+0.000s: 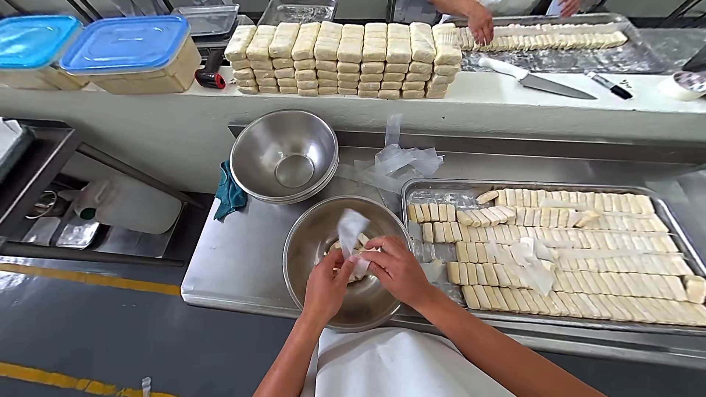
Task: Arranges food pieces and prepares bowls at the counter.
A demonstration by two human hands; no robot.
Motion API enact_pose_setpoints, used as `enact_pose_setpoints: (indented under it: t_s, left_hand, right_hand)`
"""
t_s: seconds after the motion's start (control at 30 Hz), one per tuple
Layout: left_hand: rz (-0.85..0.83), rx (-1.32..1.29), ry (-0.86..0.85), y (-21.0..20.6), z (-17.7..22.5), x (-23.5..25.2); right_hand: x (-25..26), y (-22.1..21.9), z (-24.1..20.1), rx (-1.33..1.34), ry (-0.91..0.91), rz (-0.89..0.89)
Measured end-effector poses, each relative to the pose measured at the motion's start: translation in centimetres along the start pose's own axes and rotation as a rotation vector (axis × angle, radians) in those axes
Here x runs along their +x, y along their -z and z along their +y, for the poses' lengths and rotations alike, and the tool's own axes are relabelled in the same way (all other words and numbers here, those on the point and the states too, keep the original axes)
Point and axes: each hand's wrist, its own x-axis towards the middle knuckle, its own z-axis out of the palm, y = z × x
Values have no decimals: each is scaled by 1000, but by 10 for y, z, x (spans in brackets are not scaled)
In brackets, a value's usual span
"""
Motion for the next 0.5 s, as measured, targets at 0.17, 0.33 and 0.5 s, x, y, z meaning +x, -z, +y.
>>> enact_pose_setpoints:
  t_s: [0.17, 0.33, 0.5]
  left_hand:
    - [76, -80, -23, 10, -12, 0]
    - [91, -130, -90, 9, -14, -2]
    - [90, -171, -109, 8, -14, -6]
  right_hand:
    - [29, 24, -11, 226, -415, -79]
    - [43, 31, -15, 380, -511, -59]
    - [59, 42, 12, 722, -870, -268]
